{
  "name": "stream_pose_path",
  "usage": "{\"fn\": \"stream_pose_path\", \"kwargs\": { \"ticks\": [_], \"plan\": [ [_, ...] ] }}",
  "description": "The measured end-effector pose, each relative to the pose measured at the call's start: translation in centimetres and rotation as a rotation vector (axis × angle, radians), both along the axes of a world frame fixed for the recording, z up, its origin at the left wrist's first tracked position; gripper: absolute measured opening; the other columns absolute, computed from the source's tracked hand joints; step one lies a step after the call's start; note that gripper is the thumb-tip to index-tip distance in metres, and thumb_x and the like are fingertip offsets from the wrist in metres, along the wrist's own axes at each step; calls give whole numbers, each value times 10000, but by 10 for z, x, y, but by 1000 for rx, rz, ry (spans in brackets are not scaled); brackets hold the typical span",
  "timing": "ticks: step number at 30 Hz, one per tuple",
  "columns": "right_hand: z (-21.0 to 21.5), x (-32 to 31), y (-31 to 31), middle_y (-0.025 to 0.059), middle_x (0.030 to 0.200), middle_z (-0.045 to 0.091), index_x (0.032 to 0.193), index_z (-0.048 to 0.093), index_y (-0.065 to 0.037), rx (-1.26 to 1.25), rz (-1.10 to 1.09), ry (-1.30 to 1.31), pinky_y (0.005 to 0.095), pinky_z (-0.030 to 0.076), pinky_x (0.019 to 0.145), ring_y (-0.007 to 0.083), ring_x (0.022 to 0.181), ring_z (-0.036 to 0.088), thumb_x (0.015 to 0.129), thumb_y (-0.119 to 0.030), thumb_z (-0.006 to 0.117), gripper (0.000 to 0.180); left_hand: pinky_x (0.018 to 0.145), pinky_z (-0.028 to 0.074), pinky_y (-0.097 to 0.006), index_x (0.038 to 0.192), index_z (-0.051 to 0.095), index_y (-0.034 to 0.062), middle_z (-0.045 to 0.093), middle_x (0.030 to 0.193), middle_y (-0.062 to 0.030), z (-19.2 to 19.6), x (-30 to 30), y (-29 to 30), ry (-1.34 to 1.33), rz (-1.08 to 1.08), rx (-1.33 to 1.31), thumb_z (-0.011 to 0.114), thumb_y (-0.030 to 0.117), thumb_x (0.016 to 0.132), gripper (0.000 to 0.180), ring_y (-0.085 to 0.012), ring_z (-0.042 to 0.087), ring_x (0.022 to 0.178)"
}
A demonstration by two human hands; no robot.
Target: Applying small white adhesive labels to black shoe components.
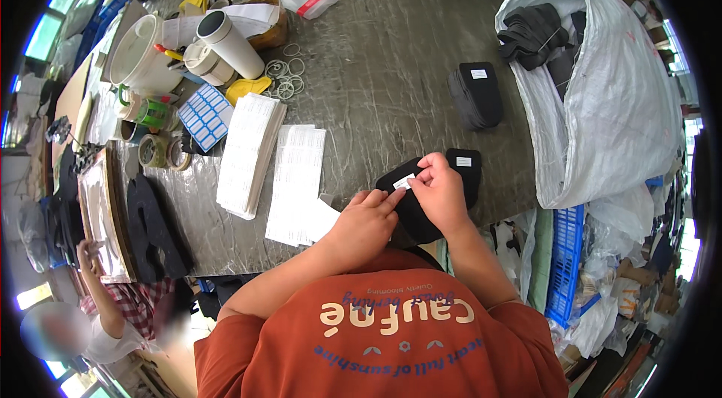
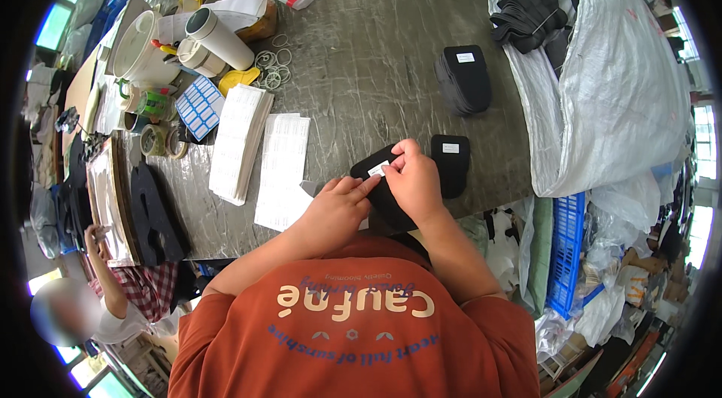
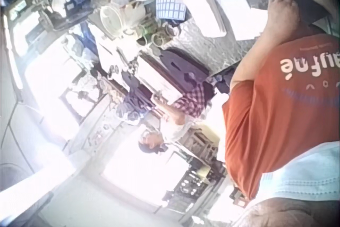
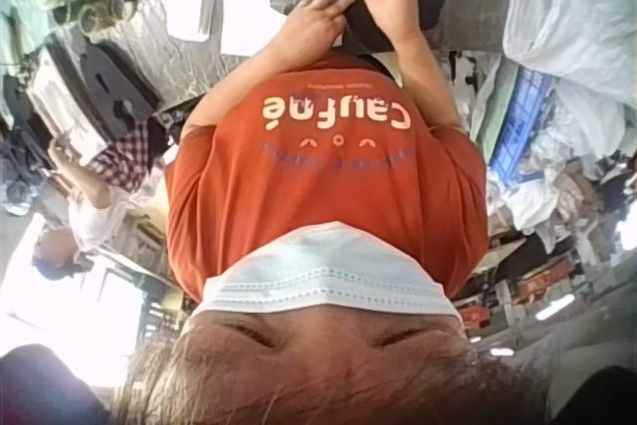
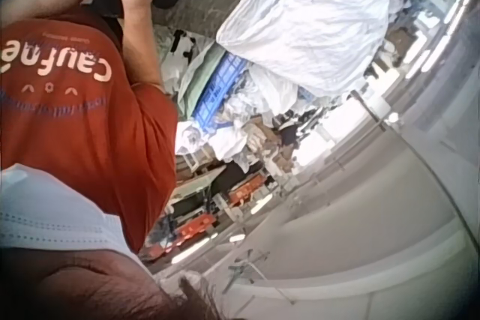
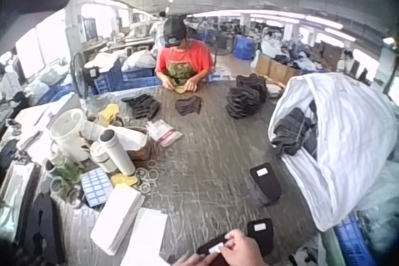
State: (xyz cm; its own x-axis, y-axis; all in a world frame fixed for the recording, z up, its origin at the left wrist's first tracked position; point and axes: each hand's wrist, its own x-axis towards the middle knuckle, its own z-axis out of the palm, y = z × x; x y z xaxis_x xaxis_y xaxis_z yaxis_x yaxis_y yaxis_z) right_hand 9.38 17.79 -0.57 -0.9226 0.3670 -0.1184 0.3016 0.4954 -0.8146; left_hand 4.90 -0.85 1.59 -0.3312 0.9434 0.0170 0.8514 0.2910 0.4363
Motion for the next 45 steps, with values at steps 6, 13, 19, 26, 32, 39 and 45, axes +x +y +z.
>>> {"fn": "stream_pose_path", "kwargs": {
  "ticks": [6, 13, 19, 26, 32, 39, 45],
  "plan": [
    [9, -6, -2, 91, 668, 641, 1015, 507, -25, 91, -45, -68, 317, 489, 573, 201, 615, 647, 751, -42, 741, 353, 989, 391, -379, 848, 653, 7, 526, 1372, -160, 4, 0, 3, 17, -17, -43, 589, 147, 747, 184, -249, 528, 1057],
    [9, -7, -5, 116, 778, 616, 1034, 520, -50, 392, -30, -108, 398, 501, 670, 299, 751, 641, 716, -111, 775, 411, 914, 417, -362, 847, 656, 21, 542, 1349, -144, 2, -5, 10, -21, 19, -64, 590, 169, 815, 165, -228, 536, 959],
    [-19, 3, 2, 120, 842, 586, 854, 561, -16, 313, -49, 379, 341, 478, 665, 258, 737, 582, 759, -5, 710, 178, 886, 434, -364, 831, 664, 36, 533, 1378, -93, 8, -16, 13, -84, 0, -46, 622, 164, 826, 135, -230, 531, 950],
    [-20, 9, 45, -4, 683, 520, 825, 498, -30, -112, -198, 65, 248, 411, 589, 55, 644, 475, 842, 14, 647, 156, 979, 424, -406, 826, 633, -34, 500, 1403, -133, -8, -20, -17, -343, -6, 102, 624, 63, 827, 98, -324, 483, 1157],
    [-22, 20, 80, 64, 848, 606, 992, 543, -9, 644, -282, 321, 276, 487, 710, 130, 745, 596, 820, 8, 669, 214, 814, 496, -374, 822, 653, -32, 683, 1047, -150, -3, -30, -7, -544, 190, 262, 656, 49, 822, 81, -279, 599, 882],
    [35, 18, -20, 31, 828, 635, 964, 573, -29, -466, 296, 55, 263, 481, 670, 111, 746, 608, 777, 38, 700, 236, 621, 440, -220, 849, 651, -4, 610, 766, 36, 18, -31, -11, -1132, 596, 213, 636, 115, 911, 134, -36, 529, 713],
    [40, 13, -26, 90, 820, 643, 925, 628, -37, -268, 444, 364, 319, 503, 662, 241, 733, 631, 762, 34, 711, 195, 574, 405, -193, 868, 644, 12, 603, 764, 34, 17, -40, -19, -1295, 472, 101, 610, 104, 913, 107, -19, 504, 672]
  ]
}}
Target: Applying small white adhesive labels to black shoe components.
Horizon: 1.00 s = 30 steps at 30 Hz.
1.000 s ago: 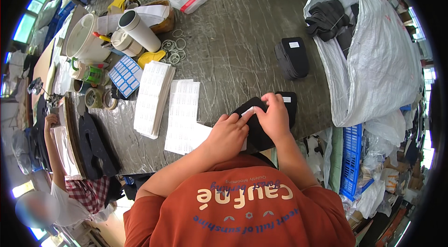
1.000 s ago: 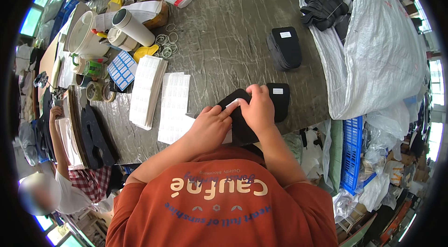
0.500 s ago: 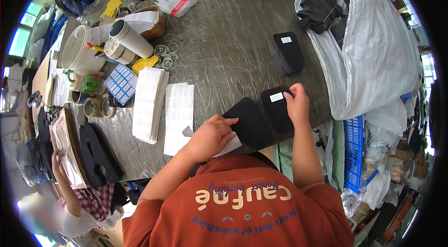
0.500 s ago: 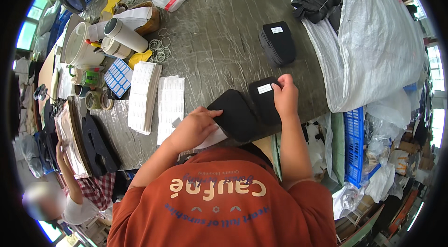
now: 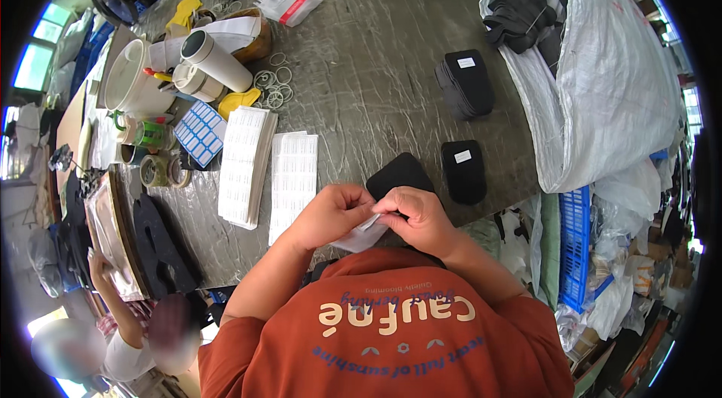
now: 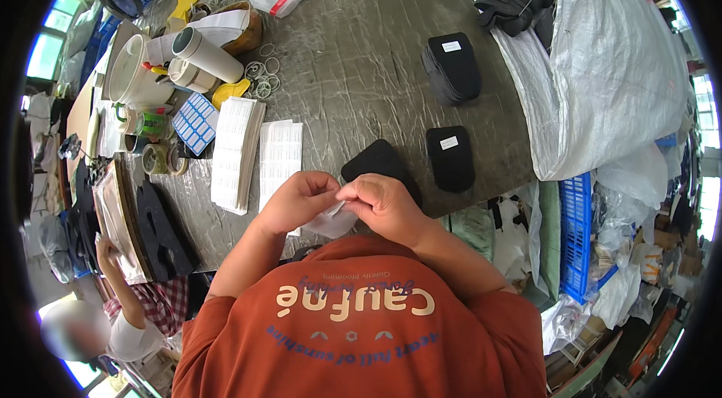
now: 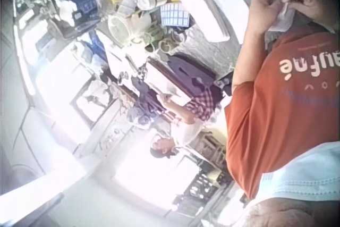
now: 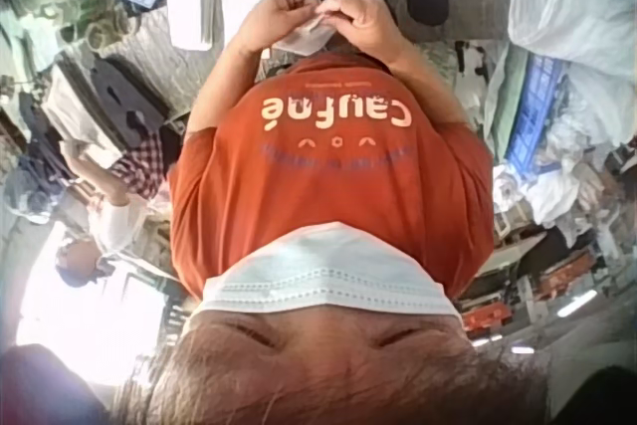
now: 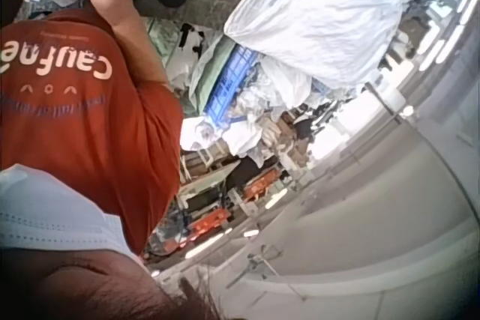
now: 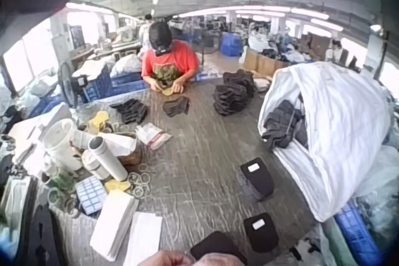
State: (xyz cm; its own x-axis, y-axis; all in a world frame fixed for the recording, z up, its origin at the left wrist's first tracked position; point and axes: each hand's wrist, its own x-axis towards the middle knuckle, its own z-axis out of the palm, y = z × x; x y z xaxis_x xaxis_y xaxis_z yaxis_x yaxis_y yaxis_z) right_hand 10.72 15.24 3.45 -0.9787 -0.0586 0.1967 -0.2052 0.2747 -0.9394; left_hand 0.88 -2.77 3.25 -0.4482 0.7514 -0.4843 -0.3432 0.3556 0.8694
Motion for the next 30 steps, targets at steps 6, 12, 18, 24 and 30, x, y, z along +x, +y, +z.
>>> {"fn": "stream_pose_path", "kwargs": {
  "ticks": [6, 12, 18, 24, 30],
  "plan": [
    [-15, 15, -6, 90, 826, 641, 888, 628, -27, -39, -75, -49, 314, 503, 668, 235, 733, 629, 777, 26, 704, 145, 529, 378, -197, 874, 633, 20, 578, 735, 50, -8, 8, -3, 25, 78, -69, 616, 139, 910, 126, -14, 476, 630],
    [-11, 13, -10, 92, 818, 635, 894, 616, -23, -152, -136, -175, 294, 497, 663, 207, 734, 627, 806, 31, 683, 123, 514, 365, -201, 851, 630, 32, 565, 708, 51, 2, 12, 0, -68, 80, -76, 610, 140, 907, 123, -19, 468, 607],
    [-19, 16, -7, 90, 821, 636, 930, 632, -24, -94, -78, -61, 290, 498, 678, 201, 748, 632, 811, 39, 674, 141, 512, 359, -198, 840, 632, 30, 565, 700, 46, -9, 15, -2, -108, 167, -77, 611, 141, 904, 130, -21, 467, 603],
    [-14, 15, -12, 95, 828, 636, 891, 620, -23, -244, -118, -243, 294, 499, 677, 215, 750, 633, 806, 41, 672, 119, 520, 367, -200, 830, 628, 16, 577, 718, 38, 1, 17, -2, -104, 85, -97, 618, 133, 904, 139, -30, 477, 609],
    [-20, 18, -10, 97, 829, 638, 891, 627, -28, -107, -81, -29, 294, 500, 667, 221, 745, 635, 793, 47, 678, 134, 533, 390, -208, 835, 626, 12, 587, 725, 27, -11, 20, -4, -237, 185, -23, 602, 118, 912, 133, -38, 494, 618]
  ]
}}
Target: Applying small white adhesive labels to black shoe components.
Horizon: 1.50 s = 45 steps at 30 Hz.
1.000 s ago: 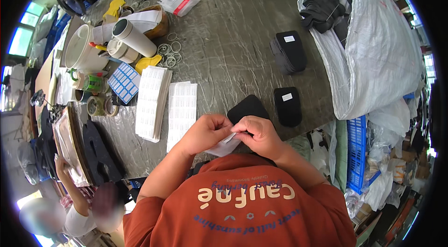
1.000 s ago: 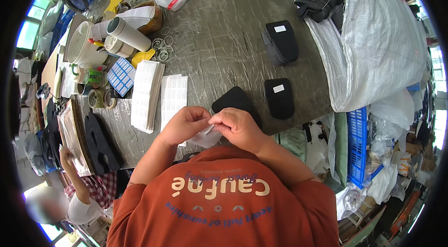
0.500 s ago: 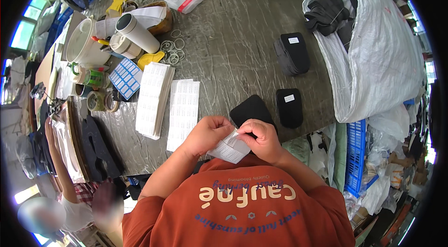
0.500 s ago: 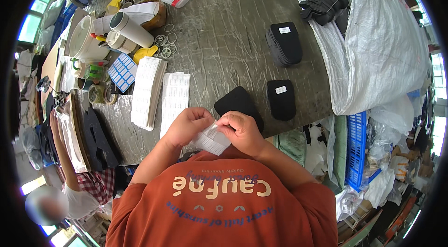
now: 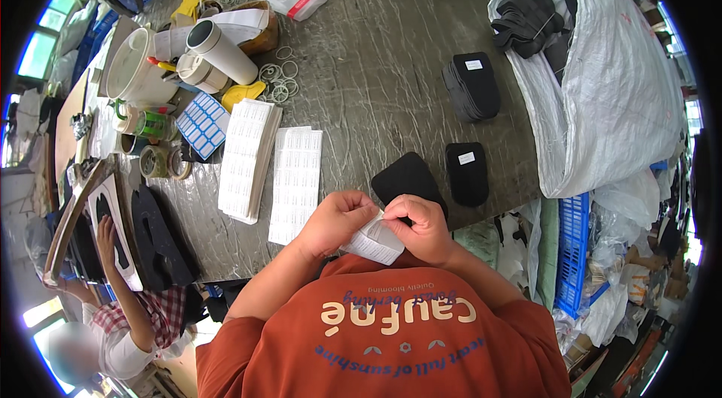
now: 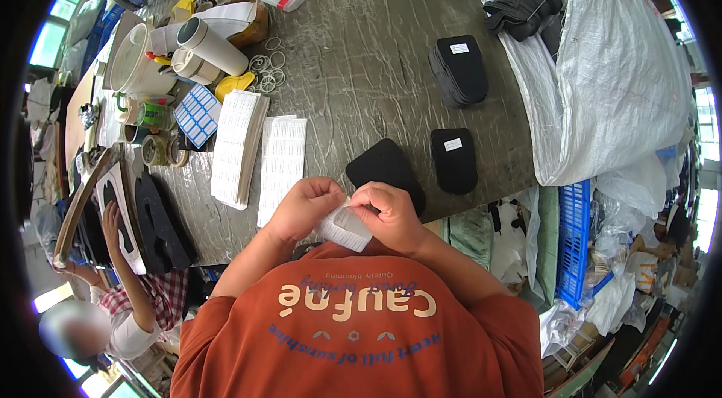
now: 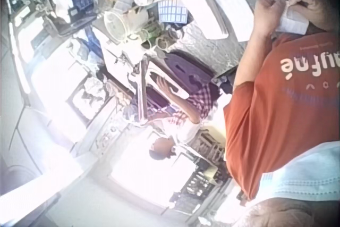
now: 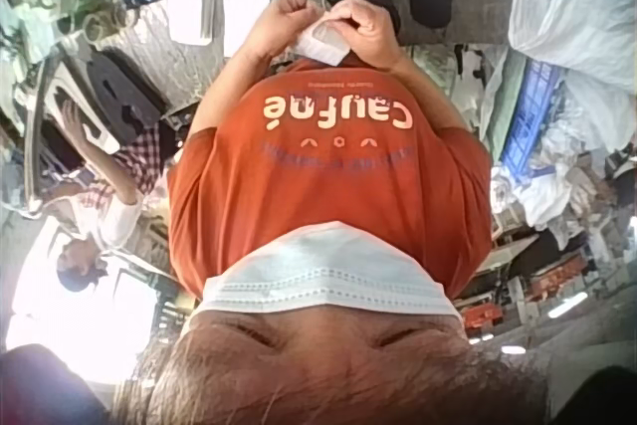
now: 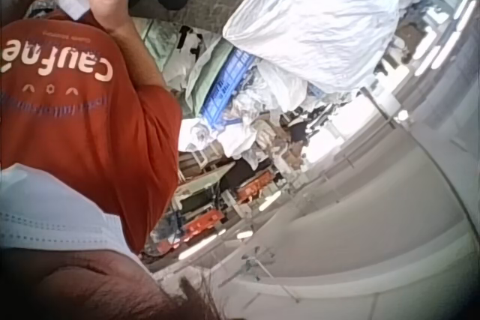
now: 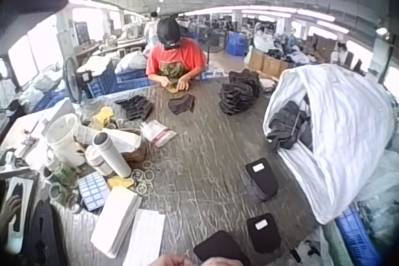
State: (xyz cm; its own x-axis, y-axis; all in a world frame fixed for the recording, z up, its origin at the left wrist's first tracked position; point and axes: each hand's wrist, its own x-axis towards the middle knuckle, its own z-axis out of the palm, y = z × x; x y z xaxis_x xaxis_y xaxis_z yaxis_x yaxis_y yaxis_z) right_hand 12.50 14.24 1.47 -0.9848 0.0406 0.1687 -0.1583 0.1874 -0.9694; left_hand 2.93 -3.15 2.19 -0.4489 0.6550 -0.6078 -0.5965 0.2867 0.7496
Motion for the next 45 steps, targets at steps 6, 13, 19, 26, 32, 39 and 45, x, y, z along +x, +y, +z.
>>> {"fn": "stream_pose_path", "kwargs": {
  "ticks": [6, 13, 19, 26, 32, 39, 45],
  "plan": [
    [5, 0, 1, 111, 907, 618, 869, 596, -28, 88, -23, 34, 307, 499, 693, 239, 785, 626, 818, 43, 647, 101, 547, 419, -233, 847, 625, 8, 598, 717, 6, 0, 4, 2, 262, 36, -114, 591, 107, 909, 121, -73, 519, 610],
    [6, -15, 27, 60, 767, 523, 896, 525, 3, 222, -318, -158, 258, 431, 623, 123, 657, 480, 899, 6, 574, 49, 694, 510, -416, 828, 610, -5, 656, 886, -164, 5, 10, 2, 1137, -385, -119, 652, 97, 823, 110, -369, 616, 772],
    [-16, -28, 36, 127, 777, 623, 872, 590, -2, 363, -307, -288, 342, 483, 642, 248, 706, 614, 857, -39, 619, 49, 1021, 447, -396, 822, 584, -39, 605, 1202, -208, -8, 15, 15, 1367, -523, 16, 640, 72, 810, 125, -361, 509, 1236],
    [-17, -32, 31, 128, 799, 643, 853, 616, -54, 468, -314, -327, 402, 494, 645, 325, 744, 634, 844, -104, 632, 54, 1015, 451, -397, 830, 573, -54, 604, 1203, -216, -11, 16, 15, 1397, -548, -10, 617, 74, 812, 136, -365, 519, 1223],
    [-21, -33, 30, 115, 806, 642, 831, 621, -64, 520, -333, -308, 405, 494, 629, 319, 744, 635, 840, -122, 637, 61, 1033, 426, -402, 852, 593, -57, 541, 1303, -217, -7, 14, 17, 1372, -575, -31, 603, 68, 803, 135, -347, 510, 1220],
    [-17, -33, 28, 107, 729, 650, 1031, 557, -59, 408, -401, -390, 404, 496, 611, 307, 680, 648, 799, -77, 693, 270, 1067, 359, -442, 911, 632, -48, 467, 1399, -213, -7, 15, 21, 1473, -724, -144, 558, 63, 771, 194, -308, 475, 1244],
    [-20, -37, 28, 109, 729, 641, 1105, 515, -59, 439, -453, -465, 414, 506, 640, 310, 725, 654, 767, -77, 738, 405, 943, 420, -412, 866, 633, -15, 484, 1391, -198, -9, 15, 29, 1491, -705, -162, 556, 121, 782, 178, -252, 538, 1064]
  ]
}}
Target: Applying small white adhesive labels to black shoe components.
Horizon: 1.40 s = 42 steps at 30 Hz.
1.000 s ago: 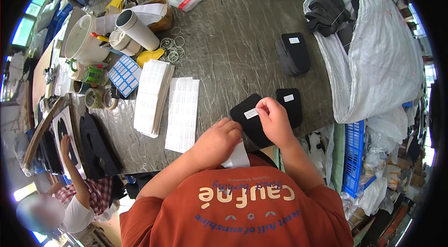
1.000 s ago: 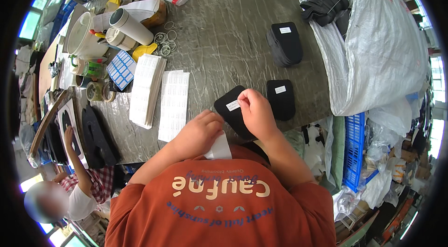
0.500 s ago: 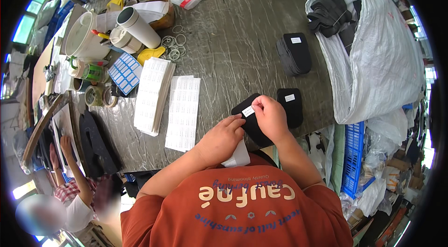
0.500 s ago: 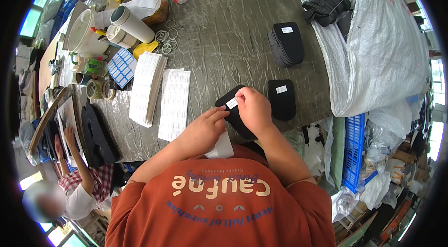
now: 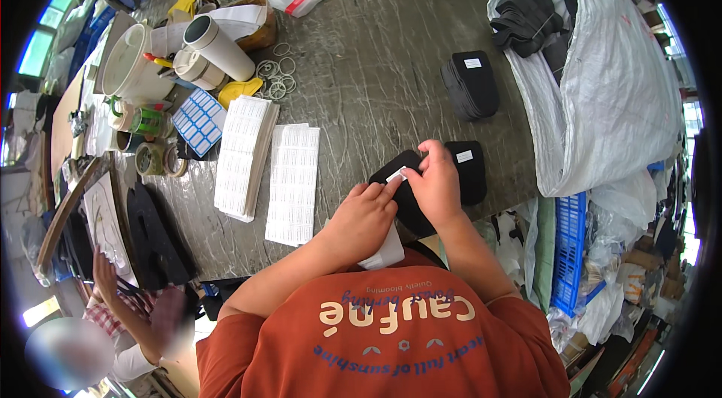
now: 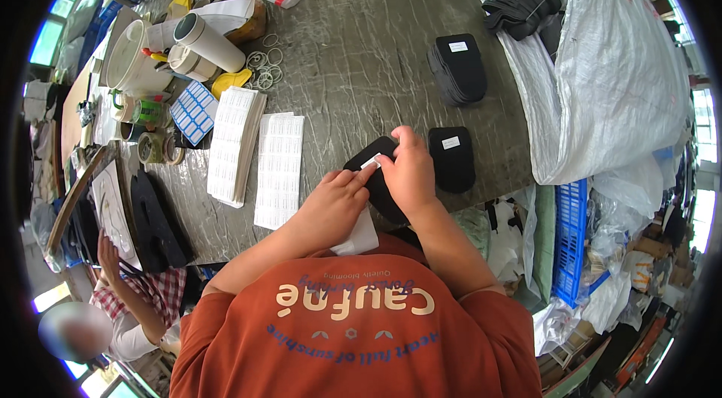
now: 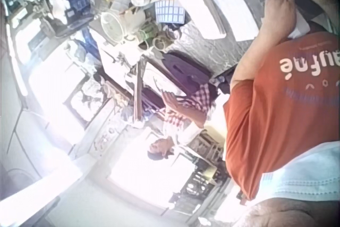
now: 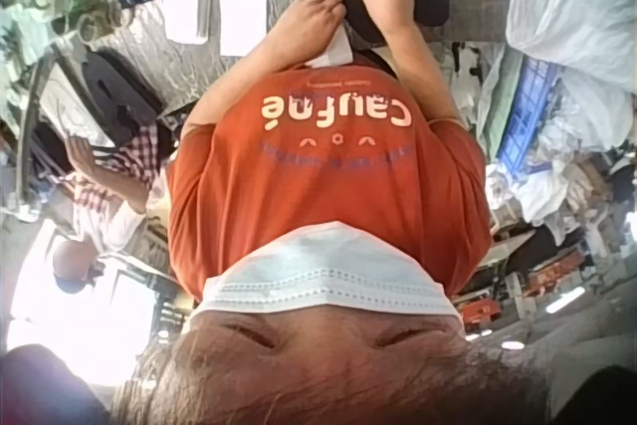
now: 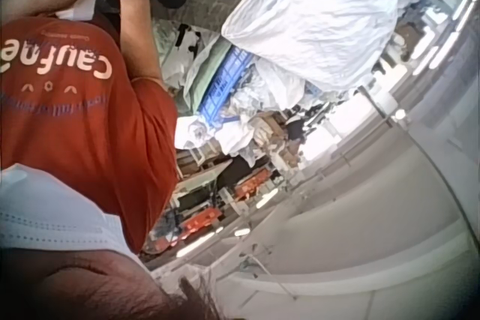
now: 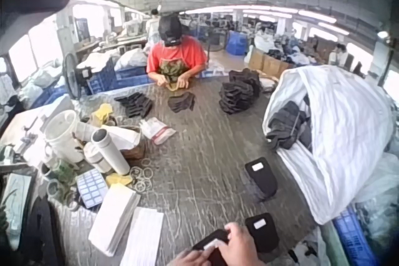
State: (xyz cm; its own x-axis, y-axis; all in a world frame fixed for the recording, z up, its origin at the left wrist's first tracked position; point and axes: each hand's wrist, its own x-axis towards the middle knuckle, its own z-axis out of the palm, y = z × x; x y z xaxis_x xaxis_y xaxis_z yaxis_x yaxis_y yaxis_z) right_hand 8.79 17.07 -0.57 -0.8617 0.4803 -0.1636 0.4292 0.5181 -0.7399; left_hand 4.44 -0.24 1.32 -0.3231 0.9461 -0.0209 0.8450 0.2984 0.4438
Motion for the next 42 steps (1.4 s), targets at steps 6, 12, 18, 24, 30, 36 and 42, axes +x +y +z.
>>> {"fn": "stream_pose_path", "kwargs": {
  "ticks": [6, 12, 18, 24, 30, 36, 42],
  "plan": [
    [-12, 0, 9, 125, 827, 596, 958, 565, -45, 271, 74, 209, 414, 500, 686, 337, 878, 609, 770, -63, 725, 248, 897, 423, -381, 841, 633, 3, 487, 1407, -151, 4, -10, 14, 17, -15, -81, 559, 133, 803, 155, -248, 531, 1005],
    [-20, 5, 16, 141, 740, 600, 839, 531, -26, 146, 50, 396, 400, 467, 623, 333, 723, 599, 804, -33, 688, 161, 1026, 377, -454, 863, 617, -10, 456, 1448, -113, -1, -14, -8, -217, -13, 71, 615, 135, 856, 145, -332, 427, 1274],
    [-17, 9, 49, -23, 645, 448, 825, 449, -48, -218, 4, 198, 226, 359, 562, 41, 616, 409, 849, 33, 637, 206, 1062, 371, -457, 857, 597, -11, 465, 1431, -143, -7, -12, -15, -313, -1, 97, 616, 96, 856, 108, -357, 386, 1330],
    [-9, 24, 108, 55, 728, 568, 892, 501, -28, 173, -226, 34, 304, 454, 669, 189, 661, 554, 824, -8, 667, 180, 996, 423, -434, 838, 589, -10, 576, 1276, -169, -3, -16, -11, -454, 124, 185, 623, 66, 851, 84, -356, 486, 1210],
    [38, 26, 7, 61, 850, 615, 970, 550, -26, -397, 292, 260, 272, 503, 702, 126, 741, 589, 808, -65, 728, 244, 628, 478, -340, 844, 612, -15, 640, 791, -93, 5, -12, -10, -624, 516, 231, 654, 140, 888, 166, -204, 599, 677],
    [20, 23, -8, 56, 831, 634, 969, 599, -14, -575, 238, 300, 273, 483, 682, 122, 765, 608, 870, -14, 639, 107, 638, 470, -248, 919, 647, -14, 633, 792, -6, 20, -25, -23, -1181, 495, 114, 689, 51, 852, 102, -66, 553, 714],
    [33, 20, -17, 116, 914, 670, 999, 641, 34, -343, 497, 477, 364, 495, 761, 279, 859, 631, 881, -99, 642, 178, 706, 490, -266, 993, 669, -12, 655, 887, -53, 30, -21, -26, -1040, 444, 244, 678, 4, 840, 155, -104, 595, 799]
  ]
}}
